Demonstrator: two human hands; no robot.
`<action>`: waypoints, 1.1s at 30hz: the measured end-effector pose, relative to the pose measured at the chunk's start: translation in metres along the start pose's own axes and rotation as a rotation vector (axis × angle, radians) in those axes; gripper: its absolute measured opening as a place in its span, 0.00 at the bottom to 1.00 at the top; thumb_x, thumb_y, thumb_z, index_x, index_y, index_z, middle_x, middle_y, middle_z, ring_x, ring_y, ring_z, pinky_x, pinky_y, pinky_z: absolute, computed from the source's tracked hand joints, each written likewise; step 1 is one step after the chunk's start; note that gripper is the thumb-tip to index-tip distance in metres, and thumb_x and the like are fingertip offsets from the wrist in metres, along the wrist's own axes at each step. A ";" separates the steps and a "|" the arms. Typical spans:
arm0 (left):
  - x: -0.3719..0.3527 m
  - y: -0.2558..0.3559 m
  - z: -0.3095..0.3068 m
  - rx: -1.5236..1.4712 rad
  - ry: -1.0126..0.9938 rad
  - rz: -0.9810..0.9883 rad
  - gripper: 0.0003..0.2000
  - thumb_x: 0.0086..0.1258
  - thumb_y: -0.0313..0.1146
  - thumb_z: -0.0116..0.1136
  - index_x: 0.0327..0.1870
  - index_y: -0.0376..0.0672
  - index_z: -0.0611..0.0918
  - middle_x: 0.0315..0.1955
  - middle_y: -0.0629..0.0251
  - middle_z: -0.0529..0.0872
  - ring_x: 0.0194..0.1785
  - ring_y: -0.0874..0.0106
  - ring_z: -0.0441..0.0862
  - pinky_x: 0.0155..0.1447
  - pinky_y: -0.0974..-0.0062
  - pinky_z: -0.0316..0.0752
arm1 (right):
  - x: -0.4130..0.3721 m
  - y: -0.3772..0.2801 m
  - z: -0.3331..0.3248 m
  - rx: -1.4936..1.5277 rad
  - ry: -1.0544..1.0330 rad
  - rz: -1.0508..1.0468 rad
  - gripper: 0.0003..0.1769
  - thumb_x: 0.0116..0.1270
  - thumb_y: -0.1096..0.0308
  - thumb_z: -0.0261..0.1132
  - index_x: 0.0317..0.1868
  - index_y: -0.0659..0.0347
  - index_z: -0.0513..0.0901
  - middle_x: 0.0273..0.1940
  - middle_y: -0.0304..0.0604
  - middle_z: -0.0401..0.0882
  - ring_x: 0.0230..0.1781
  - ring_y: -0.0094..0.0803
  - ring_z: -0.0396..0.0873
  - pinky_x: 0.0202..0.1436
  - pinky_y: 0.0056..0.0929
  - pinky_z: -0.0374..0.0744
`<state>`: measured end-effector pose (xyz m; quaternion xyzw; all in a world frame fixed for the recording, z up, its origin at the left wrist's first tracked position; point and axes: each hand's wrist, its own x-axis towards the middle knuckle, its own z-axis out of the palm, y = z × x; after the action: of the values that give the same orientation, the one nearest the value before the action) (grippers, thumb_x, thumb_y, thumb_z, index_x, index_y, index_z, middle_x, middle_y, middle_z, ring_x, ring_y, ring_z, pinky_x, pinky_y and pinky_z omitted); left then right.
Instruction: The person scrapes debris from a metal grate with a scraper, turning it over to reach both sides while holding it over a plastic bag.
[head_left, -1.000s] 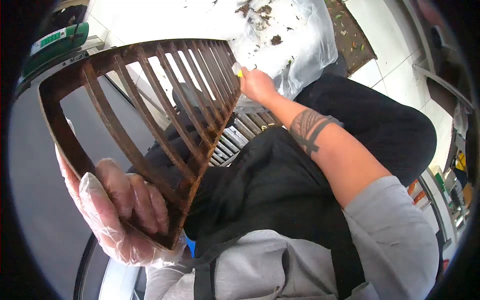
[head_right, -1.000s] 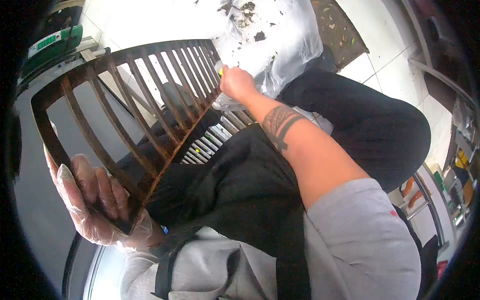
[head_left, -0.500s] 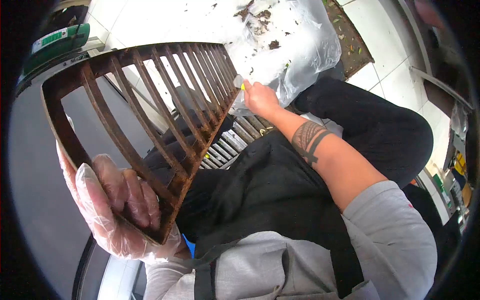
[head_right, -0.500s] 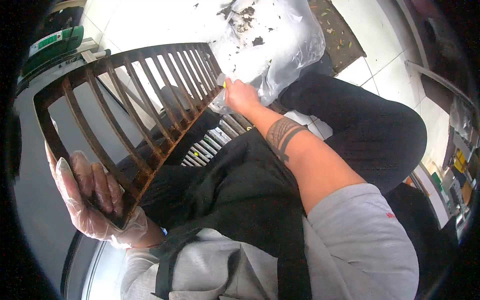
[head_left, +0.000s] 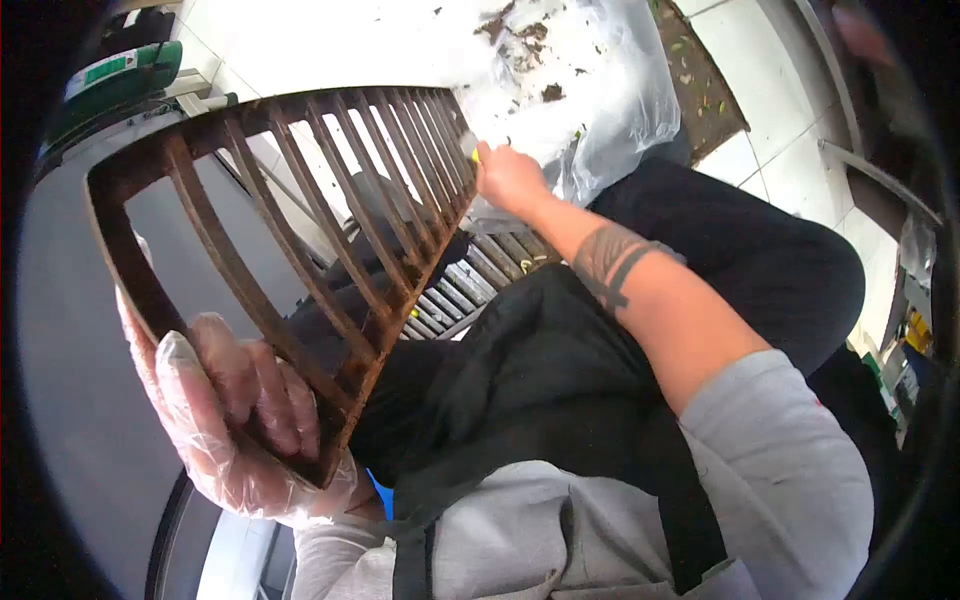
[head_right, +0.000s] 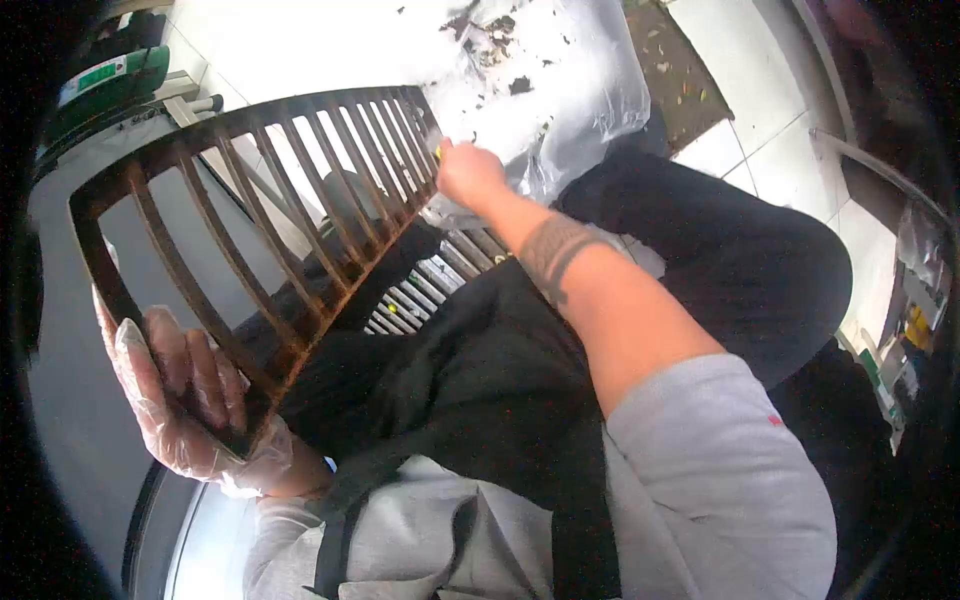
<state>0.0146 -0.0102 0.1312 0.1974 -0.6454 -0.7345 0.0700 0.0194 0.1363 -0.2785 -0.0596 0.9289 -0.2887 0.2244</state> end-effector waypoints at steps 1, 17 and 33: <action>0.001 0.000 -0.001 0.013 -0.031 0.019 0.28 0.90 0.30 0.41 0.85 0.38 0.50 0.26 0.70 0.66 0.15 0.84 0.58 0.11 0.84 0.60 | -0.008 0.003 0.000 -0.017 0.021 -0.004 0.19 0.73 0.61 0.60 0.58 0.61 0.82 0.32 0.60 0.86 0.31 0.64 0.87 0.36 0.60 0.85; 0.000 0.001 -0.006 -0.019 -0.011 -0.016 0.29 0.90 0.32 0.43 0.86 0.39 0.50 0.26 0.70 0.67 0.15 0.84 0.59 0.11 0.84 0.59 | 0.057 -0.019 -0.017 0.032 -0.074 0.015 0.19 0.71 0.64 0.57 0.54 0.66 0.83 0.33 0.65 0.87 0.37 0.61 0.89 0.44 0.60 0.87; 0.004 -0.001 -0.013 0.027 0.017 0.015 0.28 0.90 0.32 0.43 0.85 0.40 0.53 0.25 0.72 0.66 0.15 0.84 0.57 0.12 0.85 0.56 | 0.075 -0.012 -0.031 -0.042 -0.064 -0.051 0.17 0.70 0.63 0.56 0.49 0.64 0.85 0.37 0.63 0.89 0.39 0.59 0.89 0.43 0.60 0.86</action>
<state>0.0164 -0.0233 0.1284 0.1996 -0.6560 -0.7237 0.0781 -0.0617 0.1239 -0.2781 -0.0973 0.9253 -0.2728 0.2450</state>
